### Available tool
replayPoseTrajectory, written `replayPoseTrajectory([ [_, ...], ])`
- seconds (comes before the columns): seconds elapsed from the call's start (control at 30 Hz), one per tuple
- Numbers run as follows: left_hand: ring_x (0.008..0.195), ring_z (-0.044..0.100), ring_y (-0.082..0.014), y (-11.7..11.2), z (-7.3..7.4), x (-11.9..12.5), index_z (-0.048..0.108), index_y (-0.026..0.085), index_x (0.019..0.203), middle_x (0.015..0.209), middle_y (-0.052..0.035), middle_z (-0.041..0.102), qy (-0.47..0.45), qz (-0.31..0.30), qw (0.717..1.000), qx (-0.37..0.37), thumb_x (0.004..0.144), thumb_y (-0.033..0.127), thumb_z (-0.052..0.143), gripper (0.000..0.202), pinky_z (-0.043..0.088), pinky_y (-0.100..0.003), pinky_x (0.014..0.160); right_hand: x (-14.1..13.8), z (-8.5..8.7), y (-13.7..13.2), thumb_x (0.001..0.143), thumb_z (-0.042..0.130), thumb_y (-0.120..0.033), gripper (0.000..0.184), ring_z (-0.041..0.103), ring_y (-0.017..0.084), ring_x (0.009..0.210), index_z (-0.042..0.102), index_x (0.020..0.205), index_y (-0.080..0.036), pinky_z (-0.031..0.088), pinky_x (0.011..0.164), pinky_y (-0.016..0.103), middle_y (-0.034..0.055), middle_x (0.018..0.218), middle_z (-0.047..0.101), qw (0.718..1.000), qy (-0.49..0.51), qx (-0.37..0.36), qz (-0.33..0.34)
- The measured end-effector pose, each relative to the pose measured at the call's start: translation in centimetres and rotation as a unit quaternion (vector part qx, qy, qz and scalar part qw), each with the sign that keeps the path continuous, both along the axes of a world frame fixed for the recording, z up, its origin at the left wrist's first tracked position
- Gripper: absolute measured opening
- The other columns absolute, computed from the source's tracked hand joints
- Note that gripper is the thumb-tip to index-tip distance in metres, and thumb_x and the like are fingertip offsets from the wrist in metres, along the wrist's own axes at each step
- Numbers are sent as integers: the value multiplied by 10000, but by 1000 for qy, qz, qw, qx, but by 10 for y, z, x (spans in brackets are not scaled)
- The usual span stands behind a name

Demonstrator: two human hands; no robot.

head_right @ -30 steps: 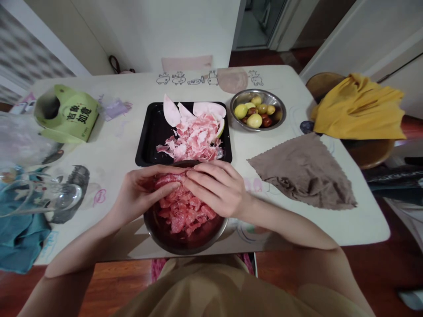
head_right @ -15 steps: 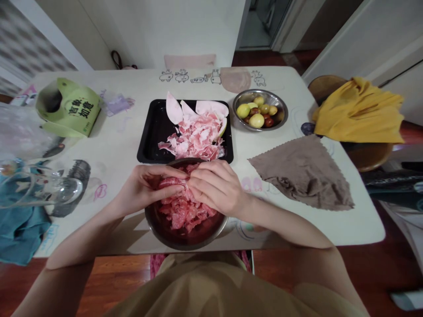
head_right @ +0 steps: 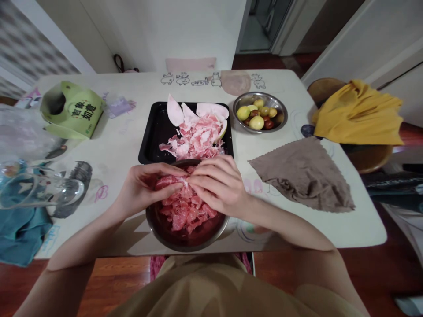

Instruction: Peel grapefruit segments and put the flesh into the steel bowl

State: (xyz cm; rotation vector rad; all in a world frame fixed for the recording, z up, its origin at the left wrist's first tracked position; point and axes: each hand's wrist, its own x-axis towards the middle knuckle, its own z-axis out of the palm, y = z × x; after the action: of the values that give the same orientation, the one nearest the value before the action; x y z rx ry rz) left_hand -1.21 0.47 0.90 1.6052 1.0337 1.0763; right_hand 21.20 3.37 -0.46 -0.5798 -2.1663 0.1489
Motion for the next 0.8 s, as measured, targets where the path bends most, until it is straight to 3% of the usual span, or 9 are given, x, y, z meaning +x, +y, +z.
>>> replayPoseTrajectory([
  [0.23, 968, 766, -179, -3, 1, 2, 773, 168, 1005, 1026, -66, 808, -1, 12, 1000, -23, 828, 209, 807, 185, 616, -309, 964, 4, -1, -3, 872, 734, -165, 227, 692, 189, 968, 730, 1090, -229, 506, 885, 403, 9, 969, 793, 997, -26, 63, -21],
  [0.4, 1038, 745, -196, 0, -6, 2, 759, 175, 1073, 1090, -77, 792, -22, -8, 998, -59, 815, 259, 830, 281, 577, -344, 1032, 4, -3, -6, 909, 718, -197, 121, 702, 149, 917, 737, 1020, -242, 486, 865, 354, -33, 930, 801, 987, -66, 123, -76],
  [0.53, 1117, 718, -221, 0, -12, 5, 737, 166, 1096, 1144, -94, 774, -59, -27, 996, -68, 700, 241, 916, 441, 534, -380, 1096, 0, -8, -11, 891, 736, -187, 81, 701, 144, 862, 737, 969, -211, 473, 842, 346, -23, 890, 792, 986, -55, 118, -101],
  [0.8, 991, 708, -158, 0, -13, 9, 671, 141, 1004, 1012, -66, 735, -104, -43, 990, -83, 743, 160, 859, 322, 561, -291, 981, 0, -8, -12, 894, 716, -173, 129, 712, 168, 913, 735, 1004, -238, 467, 882, 378, -22, 928, 797, 993, -42, 90, -69],
])
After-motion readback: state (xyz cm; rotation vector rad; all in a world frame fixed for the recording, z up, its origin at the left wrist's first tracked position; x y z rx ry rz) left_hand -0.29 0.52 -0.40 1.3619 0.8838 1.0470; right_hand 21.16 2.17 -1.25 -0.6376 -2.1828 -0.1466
